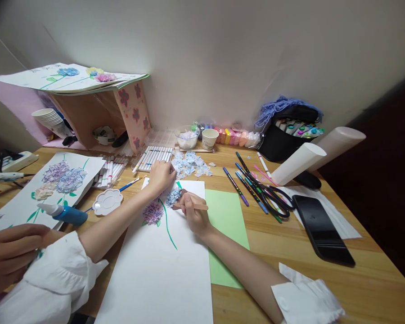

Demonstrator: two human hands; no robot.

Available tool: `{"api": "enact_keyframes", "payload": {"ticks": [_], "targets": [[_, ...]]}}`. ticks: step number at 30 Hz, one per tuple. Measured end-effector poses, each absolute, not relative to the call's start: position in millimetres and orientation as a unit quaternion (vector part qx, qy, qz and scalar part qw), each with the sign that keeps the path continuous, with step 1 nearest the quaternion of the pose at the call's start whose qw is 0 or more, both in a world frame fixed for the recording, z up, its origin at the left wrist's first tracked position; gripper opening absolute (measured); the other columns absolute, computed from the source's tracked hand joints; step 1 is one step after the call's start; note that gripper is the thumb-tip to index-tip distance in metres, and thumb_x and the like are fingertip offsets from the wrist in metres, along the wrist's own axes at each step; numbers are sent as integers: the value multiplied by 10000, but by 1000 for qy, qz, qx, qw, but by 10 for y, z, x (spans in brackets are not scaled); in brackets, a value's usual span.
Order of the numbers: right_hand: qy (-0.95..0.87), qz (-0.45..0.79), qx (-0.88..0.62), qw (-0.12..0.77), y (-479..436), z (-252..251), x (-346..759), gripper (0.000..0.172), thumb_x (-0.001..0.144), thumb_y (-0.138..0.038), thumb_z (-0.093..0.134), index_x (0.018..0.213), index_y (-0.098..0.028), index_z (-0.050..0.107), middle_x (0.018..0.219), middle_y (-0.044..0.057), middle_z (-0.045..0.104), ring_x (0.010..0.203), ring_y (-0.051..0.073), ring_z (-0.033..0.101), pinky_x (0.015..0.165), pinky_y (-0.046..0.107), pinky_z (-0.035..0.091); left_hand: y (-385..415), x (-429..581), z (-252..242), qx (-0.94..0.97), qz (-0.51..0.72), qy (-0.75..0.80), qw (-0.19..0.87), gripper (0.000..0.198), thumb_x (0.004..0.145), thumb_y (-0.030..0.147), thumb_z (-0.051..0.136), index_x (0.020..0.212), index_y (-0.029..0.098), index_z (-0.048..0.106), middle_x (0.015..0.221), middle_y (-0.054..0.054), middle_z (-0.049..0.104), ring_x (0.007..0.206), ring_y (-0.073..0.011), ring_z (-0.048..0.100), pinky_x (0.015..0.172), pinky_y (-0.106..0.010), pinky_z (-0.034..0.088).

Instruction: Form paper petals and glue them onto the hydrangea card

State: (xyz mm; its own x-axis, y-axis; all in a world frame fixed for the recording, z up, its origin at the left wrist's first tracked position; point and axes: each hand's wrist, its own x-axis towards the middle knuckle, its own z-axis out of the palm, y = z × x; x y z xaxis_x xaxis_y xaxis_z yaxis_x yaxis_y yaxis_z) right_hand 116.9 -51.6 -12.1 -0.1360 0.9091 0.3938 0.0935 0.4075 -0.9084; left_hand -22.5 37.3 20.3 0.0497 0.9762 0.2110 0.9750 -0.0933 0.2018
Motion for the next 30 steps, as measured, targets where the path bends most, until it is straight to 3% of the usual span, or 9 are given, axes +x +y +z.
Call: {"api": "enact_keyframes", "payload": {"ticks": [8,13,18,30], "targets": [[-645,386,-385,536,-518,-125,1168,511,965,-391,270,509,-201,398,503,-13,410,522,124,459,540,278,340,406,-275,205,716,162,679,17,214,847,258,484,813,156,669,888,-107,658,899,-253,545,788,-355,390],[-646,375,-393,536,-524,-92,1169,513,963,-392,275,499,-206,392,489,-14,402,505,127,436,544,284,345,383,-225,198,712,162,683,16,210,804,338,566,778,161,677,879,-111,651,940,-271,528,817,-371,385],[-651,369,-388,538,-528,-90,1175,511,963,-388,271,502,-209,397,487,-12,408,502,130,424,547,290,343,388,-201,179,705,173,687,30,156,798,272,561,760,175,677,886,-98,660,952,-265,530,814,-363,386],[-647,380,-381,541,-528,-104,1170,511,962,-379,278,499,-204,405,496,-13,411,494,123,402,550,294,329,453,-343,294,681,236,684,113,157,820,317,587,833,187,674,905,-27,715,846,-181,621,690,-277,406]]}}
